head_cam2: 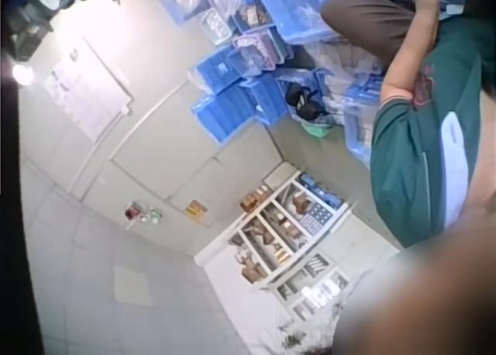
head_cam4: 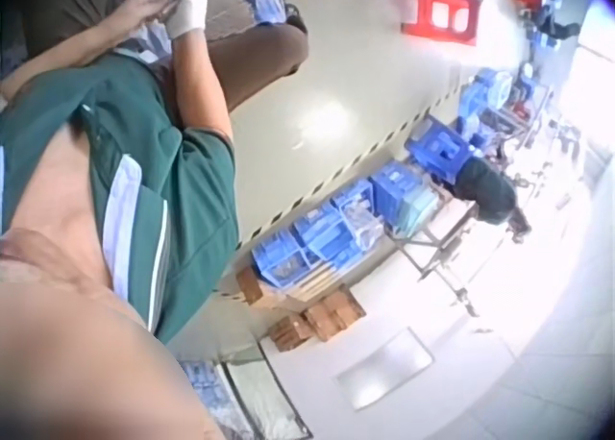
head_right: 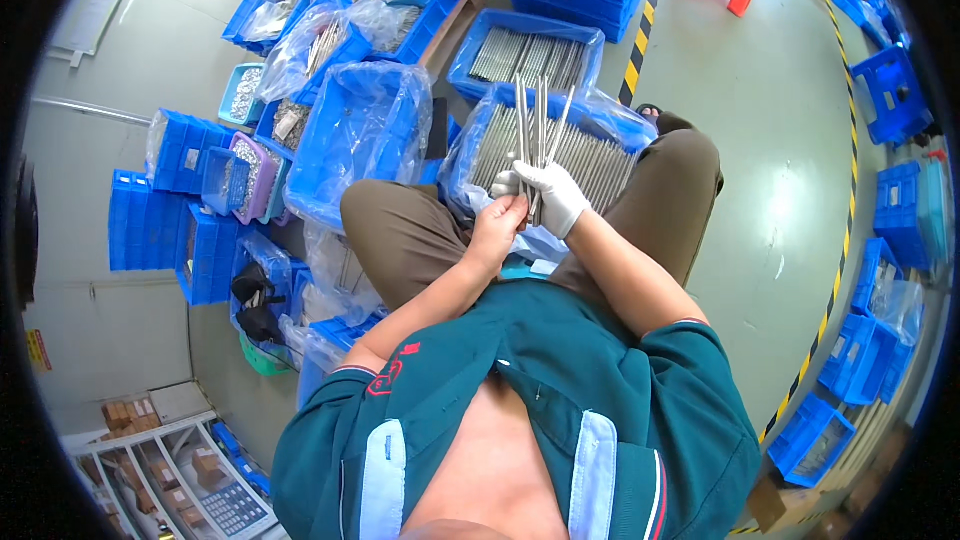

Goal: The recorder is sitting on the floor, inspecting and sorting various metallic medical instruments, such as forceps and small round components, from several blue plastic bins.

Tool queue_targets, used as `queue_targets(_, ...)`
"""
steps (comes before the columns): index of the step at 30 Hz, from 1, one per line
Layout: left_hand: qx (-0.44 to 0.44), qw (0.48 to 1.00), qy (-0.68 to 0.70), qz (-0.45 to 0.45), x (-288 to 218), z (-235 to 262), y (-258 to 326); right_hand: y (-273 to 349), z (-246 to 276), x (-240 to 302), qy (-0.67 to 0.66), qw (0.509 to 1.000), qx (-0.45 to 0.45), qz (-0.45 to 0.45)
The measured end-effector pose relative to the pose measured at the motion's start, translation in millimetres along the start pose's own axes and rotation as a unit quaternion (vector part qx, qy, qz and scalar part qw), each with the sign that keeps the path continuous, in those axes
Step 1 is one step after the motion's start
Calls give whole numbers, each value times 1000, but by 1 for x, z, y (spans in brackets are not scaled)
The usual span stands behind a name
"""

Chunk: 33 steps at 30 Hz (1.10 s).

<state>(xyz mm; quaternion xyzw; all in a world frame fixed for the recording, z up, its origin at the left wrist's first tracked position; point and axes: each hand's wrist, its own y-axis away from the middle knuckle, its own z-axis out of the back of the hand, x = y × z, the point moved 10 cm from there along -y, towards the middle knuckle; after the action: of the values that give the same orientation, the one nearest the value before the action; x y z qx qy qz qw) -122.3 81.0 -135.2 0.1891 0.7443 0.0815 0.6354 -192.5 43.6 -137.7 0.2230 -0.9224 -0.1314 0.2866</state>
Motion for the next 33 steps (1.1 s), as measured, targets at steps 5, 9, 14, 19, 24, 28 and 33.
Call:
queue_targets(5,96,982,-136,85,10,4,8,4,-2,16,174,984,-10,36)
queue_targets(9,38,984,25,172,21,65,17,25,-16,53,409,904,-68,102)
queue_targets(14,46,935,332,116,-28,85,5,37,-15,27,409,912,-45,-5)
queue_targets(19,15,939,342,7,-75,101,4,38,-8,21,545,837,-42,18)
queue_targets(24,28,963,269,-10,-89,93,18,59,-30,36,651,756,-60,42)
queue_targets(28,26,977,209,-23,-84,96,21,70,-52,48,721,674,-23,159)
queue_targets(33,30,989,144,-20,-81,99,22,85,-75,55,769,606,-8,203)
